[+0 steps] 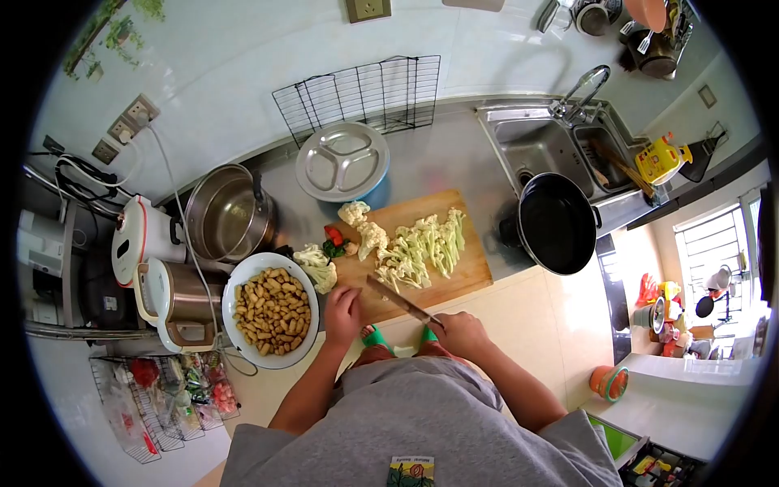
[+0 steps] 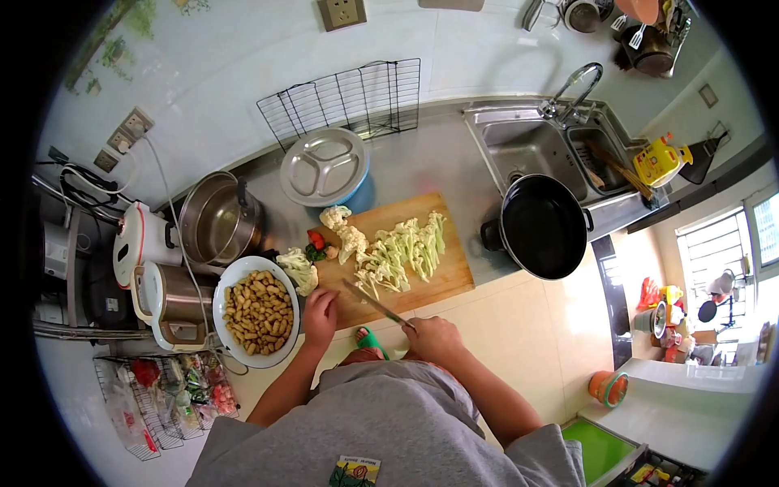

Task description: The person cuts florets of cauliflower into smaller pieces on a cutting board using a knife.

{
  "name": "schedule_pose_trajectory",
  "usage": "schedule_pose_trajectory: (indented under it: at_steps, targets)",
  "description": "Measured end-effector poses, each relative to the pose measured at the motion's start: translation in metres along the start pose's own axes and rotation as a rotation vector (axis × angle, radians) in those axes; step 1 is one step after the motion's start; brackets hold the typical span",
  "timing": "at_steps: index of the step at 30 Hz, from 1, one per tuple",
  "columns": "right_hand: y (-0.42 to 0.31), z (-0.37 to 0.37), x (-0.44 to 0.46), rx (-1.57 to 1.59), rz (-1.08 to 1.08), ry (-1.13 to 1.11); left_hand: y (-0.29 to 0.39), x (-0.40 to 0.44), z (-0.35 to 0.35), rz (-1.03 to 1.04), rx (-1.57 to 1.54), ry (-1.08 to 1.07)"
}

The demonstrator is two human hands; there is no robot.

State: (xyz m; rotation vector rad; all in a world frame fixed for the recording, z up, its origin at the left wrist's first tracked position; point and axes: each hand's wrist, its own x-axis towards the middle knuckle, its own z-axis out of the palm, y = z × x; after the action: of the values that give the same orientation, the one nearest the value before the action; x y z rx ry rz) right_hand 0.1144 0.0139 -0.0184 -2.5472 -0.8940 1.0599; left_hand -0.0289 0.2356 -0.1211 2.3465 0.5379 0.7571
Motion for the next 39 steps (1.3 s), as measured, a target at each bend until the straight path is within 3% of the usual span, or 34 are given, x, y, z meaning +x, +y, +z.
schedule_pose_trajectory:
  at_steps: [4, 11, 26, 31, 32, 34, 39]
  targets:
    - [-0.003, 0.017, 0.012, -0.032, -0.070, -0.063, 0.012, 0.010, -0.013, -0.046, -0.039, 0.087]
    - [0.005, -0.005, 0.034, -0.009, -0.008, 0.029, 0.015, 0.037, -0.012, -0.125, -0.071, 0.011]
    - [0.028, -0.023, 0.040, -0.061, -0.043, 0.237, -0.001, 0.139, 0.033, 0.334, 0.392, -0.366]
    - [0.035, -0.016, 0.037, 0.004, -0.020, 0.258, 0.021, 0.155, 0.019, 0.047, 0.324, -0.596]
    - [0.035, -0.016, 0.035, 0.021, 0.000, 0.245, 0.019, 0.154, 0.019, 0.048, 0.325, -0.600]
    - [0.035, -0.016, 0.034, 0.035, -0.001, 0.243, 0.014, 0.148, 0.017, 0.184, 0.366, -0.400]
    - [0.035, -0.011, 0.037, 0.064, 0.012, 0.214, 0.022, 0.120, 0.002, 0.150, 0.283, -0.321]
